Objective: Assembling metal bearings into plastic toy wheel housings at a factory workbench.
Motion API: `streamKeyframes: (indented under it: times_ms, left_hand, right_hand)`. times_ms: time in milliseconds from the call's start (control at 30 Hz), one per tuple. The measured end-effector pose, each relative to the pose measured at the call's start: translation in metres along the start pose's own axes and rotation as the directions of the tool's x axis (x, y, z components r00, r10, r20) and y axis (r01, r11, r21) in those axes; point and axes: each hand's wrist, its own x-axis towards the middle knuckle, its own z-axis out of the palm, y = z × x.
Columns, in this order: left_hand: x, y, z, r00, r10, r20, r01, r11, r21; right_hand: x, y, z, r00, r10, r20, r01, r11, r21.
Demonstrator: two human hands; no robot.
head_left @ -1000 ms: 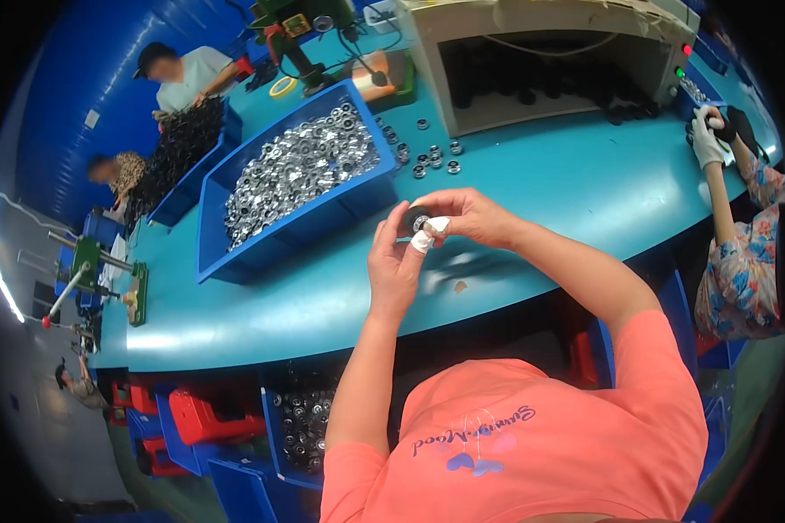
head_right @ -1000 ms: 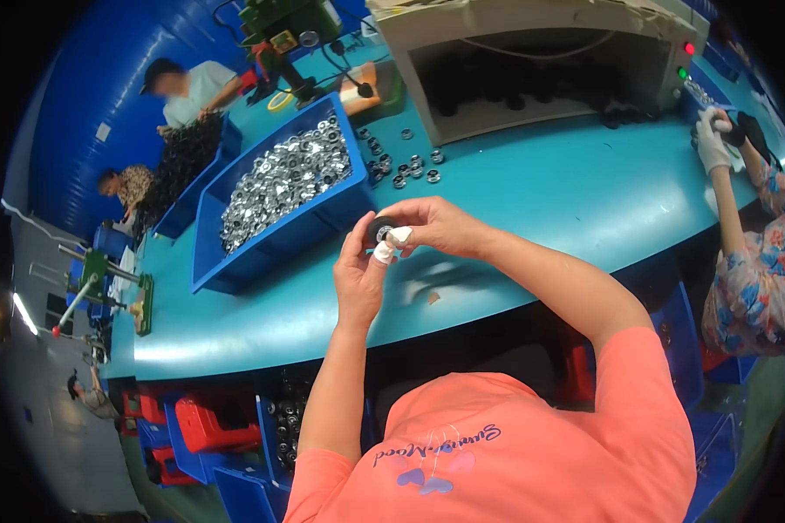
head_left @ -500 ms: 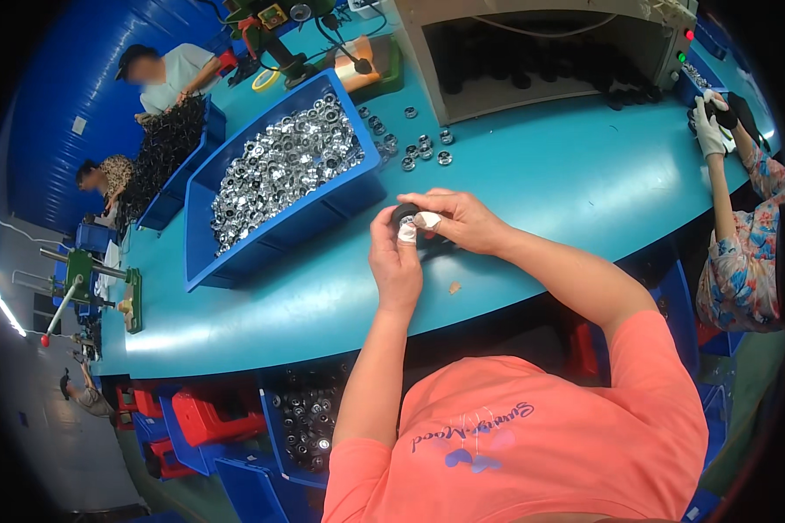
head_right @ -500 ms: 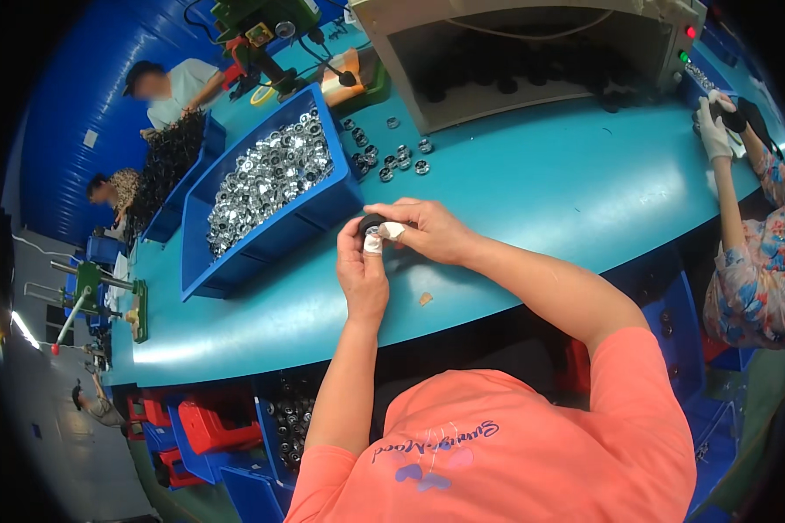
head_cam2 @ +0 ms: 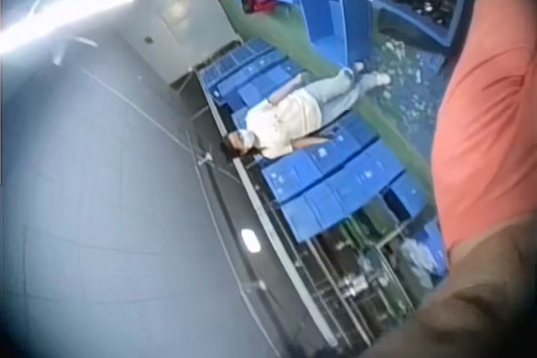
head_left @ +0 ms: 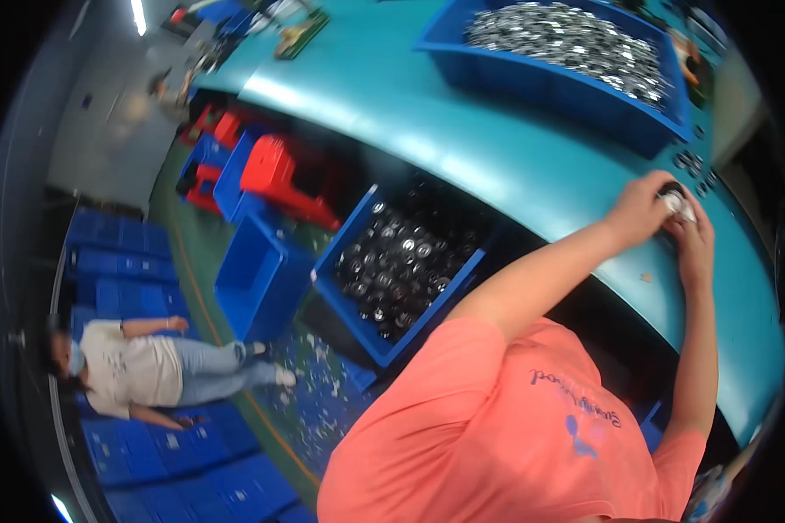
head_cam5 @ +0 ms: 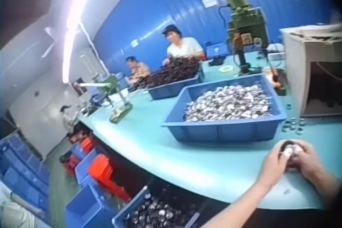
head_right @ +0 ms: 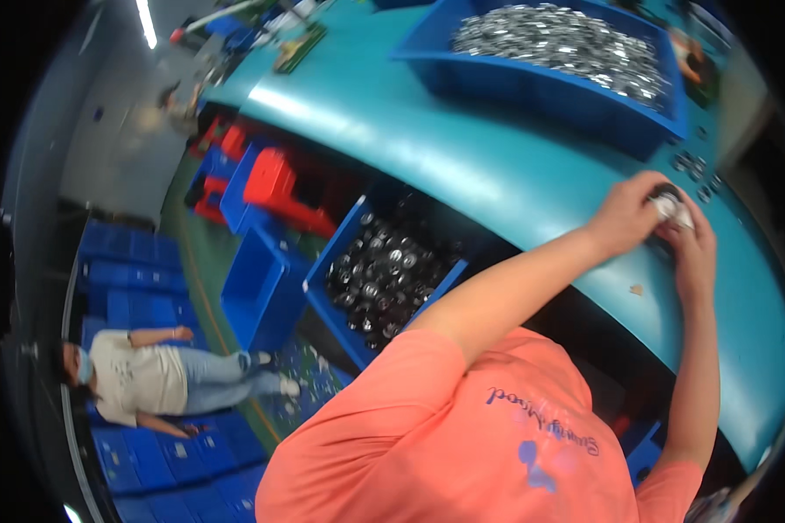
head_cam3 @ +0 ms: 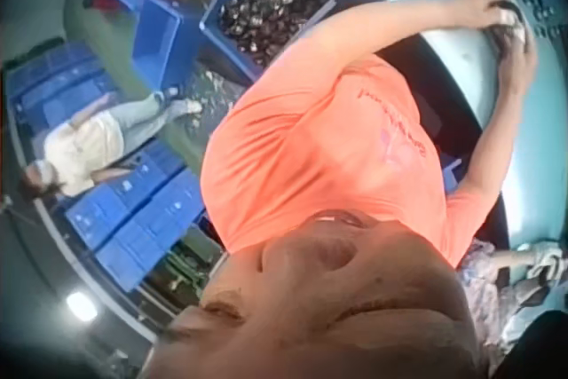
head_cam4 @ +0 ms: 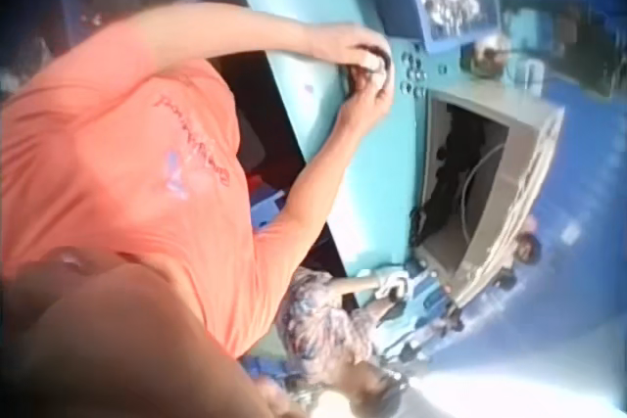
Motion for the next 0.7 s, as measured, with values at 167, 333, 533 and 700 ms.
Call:
streamKeyframes:
  times_ms: [167,333,533,700]
  left_hand:
    - [-0.012,0.006,-0.026,0.993,-0.115,0.014,0.115,0.993,-0.026]
    - [-0.103,0.1,-0.167,0.94,0.032,-0.339,0.07,0.956,0.285]
    - [-0.371,0.156,-0.486,0.205,-0.027,-0.978,0.834,0.528,0.16]
    - [-0.561,0.162,-0.57,-0.259,-0.278,-0.925,0.962,0.01,-0.272]
  right_hand:
    - [0.023,0.018,-0.007,0.984,0.11,0.138,-0.109,0.994,-0.011]
    - [0.013,0.023,-0.026,0.986,0.163,0.026,-0.165,0.977,0.135]
    - [0.019,0.02,-0.019,0.983,0.183,0.01,-0.183,0.979,0.092]
    - [0.024,0.037,-0.037,0.979,0.2,-0.048,-0.189,0.968,0.168]
